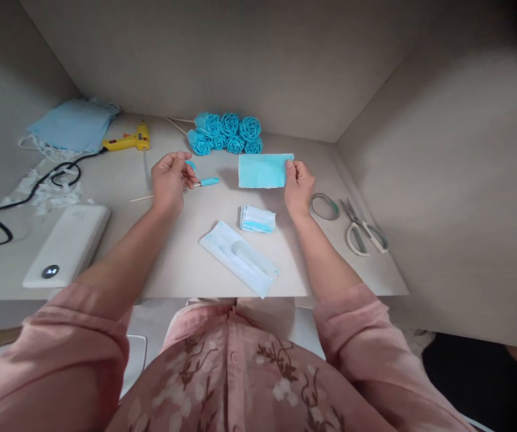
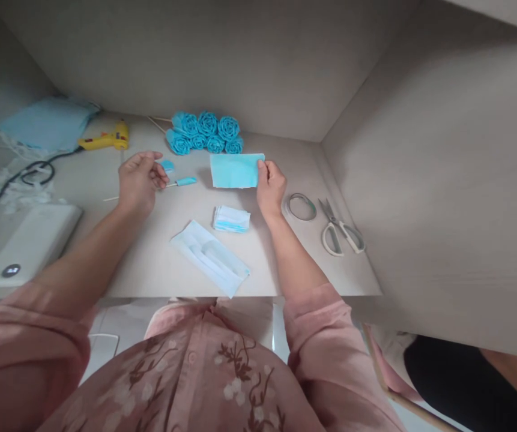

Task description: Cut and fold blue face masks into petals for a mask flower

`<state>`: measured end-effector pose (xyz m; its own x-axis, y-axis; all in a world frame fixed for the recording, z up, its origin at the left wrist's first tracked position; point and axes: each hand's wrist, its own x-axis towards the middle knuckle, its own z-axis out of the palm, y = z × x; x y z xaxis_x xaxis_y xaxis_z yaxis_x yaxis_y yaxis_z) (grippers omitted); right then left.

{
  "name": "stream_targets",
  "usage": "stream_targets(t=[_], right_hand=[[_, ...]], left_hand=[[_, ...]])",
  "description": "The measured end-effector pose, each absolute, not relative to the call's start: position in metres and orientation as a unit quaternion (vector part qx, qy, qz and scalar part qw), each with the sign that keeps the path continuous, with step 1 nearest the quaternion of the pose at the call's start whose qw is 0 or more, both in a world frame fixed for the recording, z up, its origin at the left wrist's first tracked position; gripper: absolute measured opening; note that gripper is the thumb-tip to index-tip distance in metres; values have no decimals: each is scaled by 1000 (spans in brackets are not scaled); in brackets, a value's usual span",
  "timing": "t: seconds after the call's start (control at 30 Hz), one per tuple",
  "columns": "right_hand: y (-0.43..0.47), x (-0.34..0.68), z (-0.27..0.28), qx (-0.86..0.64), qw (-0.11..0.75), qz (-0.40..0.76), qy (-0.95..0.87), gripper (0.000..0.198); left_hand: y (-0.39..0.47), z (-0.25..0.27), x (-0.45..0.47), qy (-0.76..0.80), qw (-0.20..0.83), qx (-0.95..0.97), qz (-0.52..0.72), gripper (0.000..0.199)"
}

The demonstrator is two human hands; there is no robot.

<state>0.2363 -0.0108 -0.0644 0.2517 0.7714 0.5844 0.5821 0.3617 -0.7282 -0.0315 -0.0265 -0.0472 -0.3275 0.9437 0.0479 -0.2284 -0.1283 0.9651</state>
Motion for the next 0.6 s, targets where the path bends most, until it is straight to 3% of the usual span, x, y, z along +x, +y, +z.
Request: stream_targets(t=[0.13,0.23,0.3,0.4,0.47,0.53,0.6], right_hand=[[-10,237,-66,-559,564,83,-602,55],[-13,230,-67,-553,556,100,-612,57],[-17,225,-66,-544,549,112,-625,58],[-24,216,-65,-511,523,110,-673,56],[-27,213,-64,-487,497,98,-711,53],[-26,215,-62,-491,494,79,-713,54],[-21,224,-59,-522,525,56,-670,57]], left_hand=[[-33,-41,-25,470,399,424,664,33],[-70,-12,-7,399,347,590,610,42],[-110,12,6,320,332,745,482,40],[-173,25,18,162,400,849,304,34],[-207,8,19,110,475,848,207,41],[-229,-30,16,134,538,827,91,48],[-239,-79,11,189,578,792,53,50]])
